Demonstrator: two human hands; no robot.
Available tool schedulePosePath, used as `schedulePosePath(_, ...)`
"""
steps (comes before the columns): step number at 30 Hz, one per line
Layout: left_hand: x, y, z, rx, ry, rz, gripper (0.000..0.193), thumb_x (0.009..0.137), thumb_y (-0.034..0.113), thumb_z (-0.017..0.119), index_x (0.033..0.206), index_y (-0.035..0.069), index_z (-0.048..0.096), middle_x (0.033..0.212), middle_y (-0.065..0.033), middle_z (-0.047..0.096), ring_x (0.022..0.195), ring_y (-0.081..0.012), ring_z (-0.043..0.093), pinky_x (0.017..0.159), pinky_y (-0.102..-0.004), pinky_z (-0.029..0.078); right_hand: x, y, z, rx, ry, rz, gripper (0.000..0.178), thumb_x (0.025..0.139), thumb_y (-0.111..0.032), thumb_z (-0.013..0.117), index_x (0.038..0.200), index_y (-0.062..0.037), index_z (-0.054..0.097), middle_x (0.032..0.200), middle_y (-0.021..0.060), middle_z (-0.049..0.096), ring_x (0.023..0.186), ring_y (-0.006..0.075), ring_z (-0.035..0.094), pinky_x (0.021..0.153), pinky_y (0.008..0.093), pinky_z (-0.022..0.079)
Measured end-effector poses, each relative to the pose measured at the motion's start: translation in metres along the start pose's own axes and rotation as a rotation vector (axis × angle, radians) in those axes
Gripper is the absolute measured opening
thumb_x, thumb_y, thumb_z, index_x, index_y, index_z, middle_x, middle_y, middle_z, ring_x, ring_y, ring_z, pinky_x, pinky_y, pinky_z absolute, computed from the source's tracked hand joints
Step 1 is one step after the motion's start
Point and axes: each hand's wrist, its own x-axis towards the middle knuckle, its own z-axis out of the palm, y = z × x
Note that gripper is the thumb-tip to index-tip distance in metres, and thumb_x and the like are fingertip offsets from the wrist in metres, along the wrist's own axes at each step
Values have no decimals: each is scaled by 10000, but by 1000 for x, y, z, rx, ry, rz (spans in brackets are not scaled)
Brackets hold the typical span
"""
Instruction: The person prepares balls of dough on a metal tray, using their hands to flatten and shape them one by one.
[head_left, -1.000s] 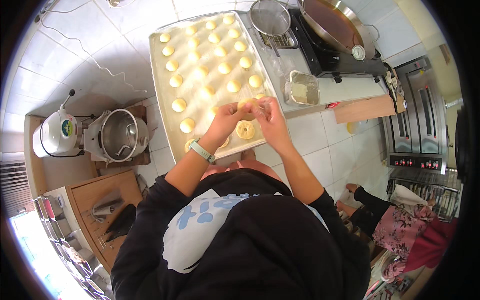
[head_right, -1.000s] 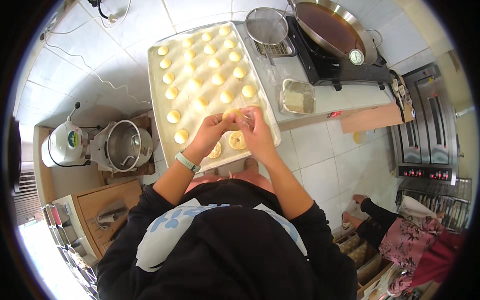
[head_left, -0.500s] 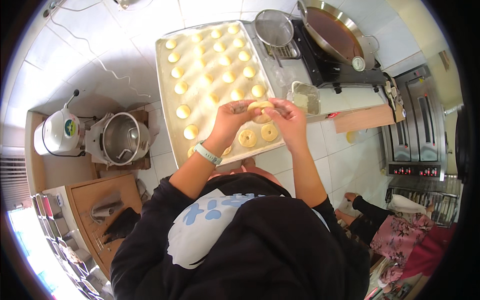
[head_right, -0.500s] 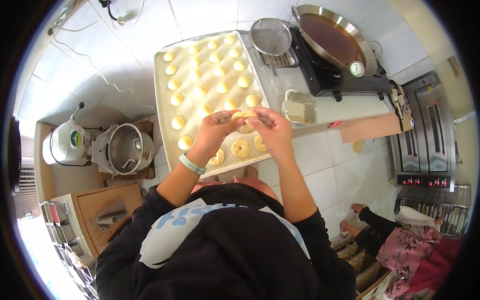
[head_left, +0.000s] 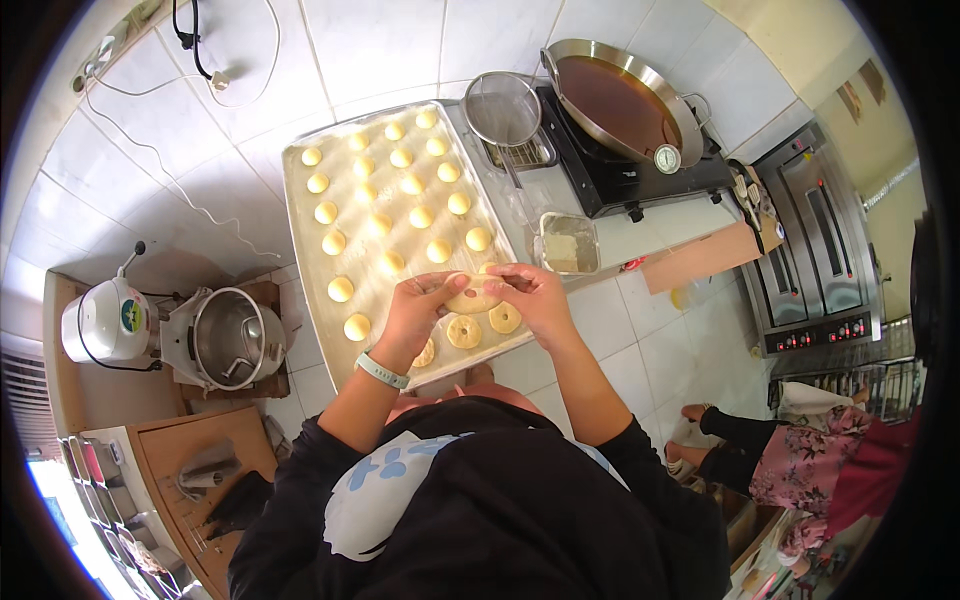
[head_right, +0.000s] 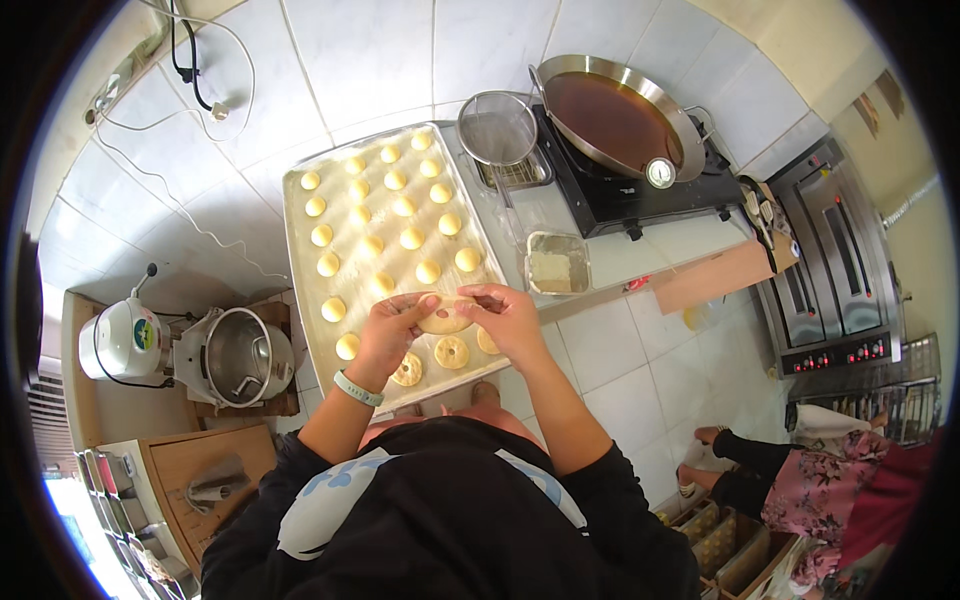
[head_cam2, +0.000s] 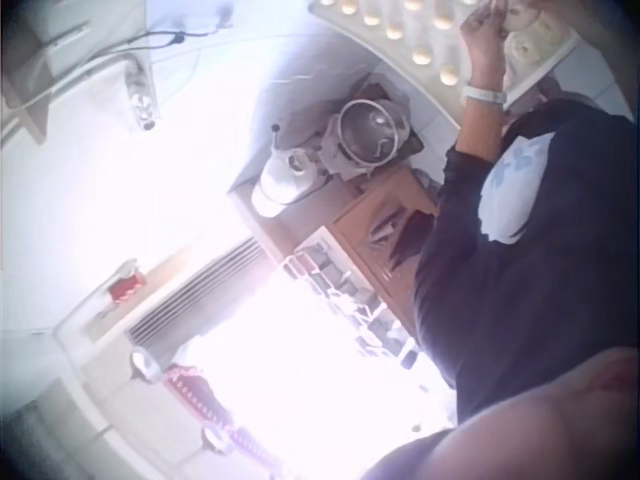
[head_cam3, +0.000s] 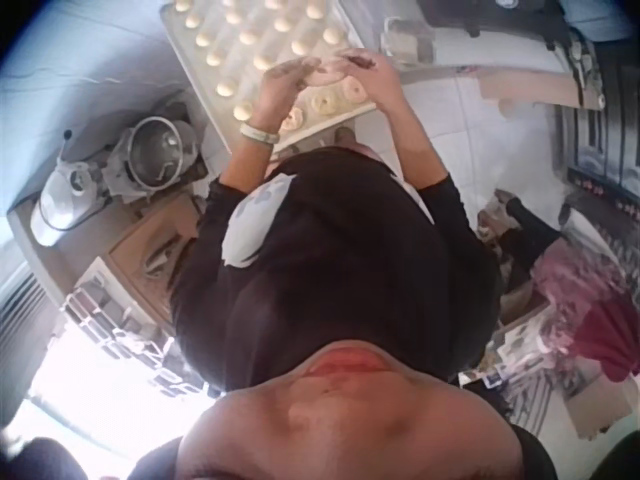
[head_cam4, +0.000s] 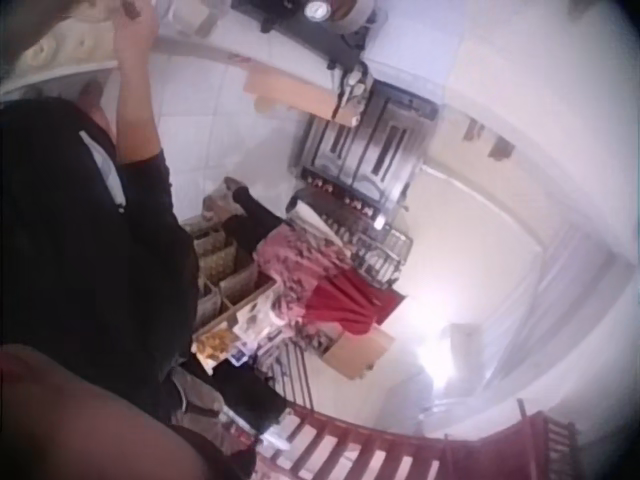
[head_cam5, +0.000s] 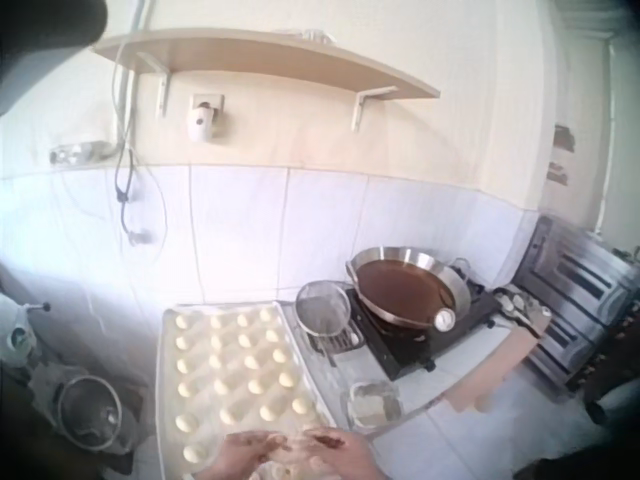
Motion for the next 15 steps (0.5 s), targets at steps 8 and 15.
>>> schedulePosePath(8,-3,7,2,-3,86,49,334,823,220,683,1013,-50,626,846,-79,670,730,-116,611,664,-220,470,0,-3,9,122,-16,-12,267,830,-37,633,1082,48,602,943,73,647,849,128,615,778,236,479)
schedulePosePath(15,-1,4,0,-56,19,10,309,834,204,668,1009,-49,629,840,-79,669,752,-126,620,692,-236,481,0,-5,5,44,-49,40,293,814,-55,655,1085,44,604,940,75,645,862,119,602,802,239,468)
